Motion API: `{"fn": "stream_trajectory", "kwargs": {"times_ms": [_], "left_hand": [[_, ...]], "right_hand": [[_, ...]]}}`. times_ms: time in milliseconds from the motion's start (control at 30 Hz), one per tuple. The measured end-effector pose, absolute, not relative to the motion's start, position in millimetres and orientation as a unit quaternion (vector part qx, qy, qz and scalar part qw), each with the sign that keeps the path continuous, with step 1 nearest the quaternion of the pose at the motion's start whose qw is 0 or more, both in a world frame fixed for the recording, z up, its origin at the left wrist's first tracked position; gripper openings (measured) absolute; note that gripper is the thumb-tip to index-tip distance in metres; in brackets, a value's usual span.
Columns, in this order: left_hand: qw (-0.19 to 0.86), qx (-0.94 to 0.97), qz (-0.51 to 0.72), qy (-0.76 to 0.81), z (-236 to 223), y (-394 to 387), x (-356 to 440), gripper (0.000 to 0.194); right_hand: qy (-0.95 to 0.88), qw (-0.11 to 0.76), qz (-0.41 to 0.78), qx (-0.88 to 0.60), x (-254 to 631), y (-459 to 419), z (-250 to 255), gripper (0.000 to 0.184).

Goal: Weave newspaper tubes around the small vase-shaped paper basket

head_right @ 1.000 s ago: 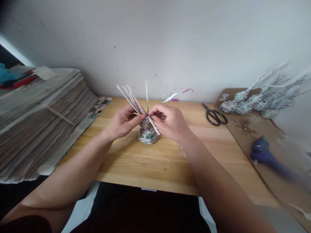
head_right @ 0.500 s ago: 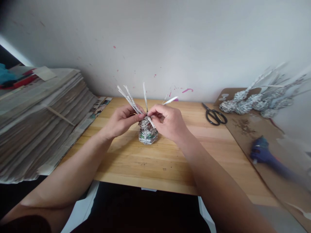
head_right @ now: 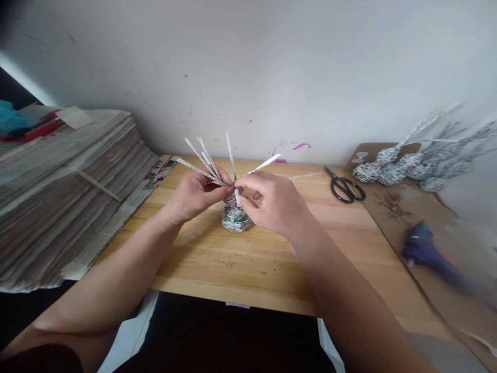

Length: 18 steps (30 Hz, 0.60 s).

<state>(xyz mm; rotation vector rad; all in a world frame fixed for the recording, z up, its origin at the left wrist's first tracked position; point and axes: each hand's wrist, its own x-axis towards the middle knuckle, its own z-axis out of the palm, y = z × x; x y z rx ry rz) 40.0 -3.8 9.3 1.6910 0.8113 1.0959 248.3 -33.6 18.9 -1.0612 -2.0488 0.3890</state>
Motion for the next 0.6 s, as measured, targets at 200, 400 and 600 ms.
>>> {"fn": "stream_trajectory", "kwargs": {"times_ms": [200, 400, 600], "left_hand": [[0.441, 0.704, 0.445, 0.334, 10, -3, 37, 0.017], [0.376, 0.755, 0.426, 0.328, 19, -6, 39, 0.020], [0.492, 0.742, 0.371, 0.265, 25, -4, 36, 0.028]], "right_hand": [[-0.832, 0.418, 0.018, -0.364, 244, -37, 19, 0.018], [-0.820, 0.432, 0.061, -0.370, 241, -38, 22, 0.016], [-0.761, 0.460, 0.146, -0.434, 240, -33, 17, 0.008]]}}
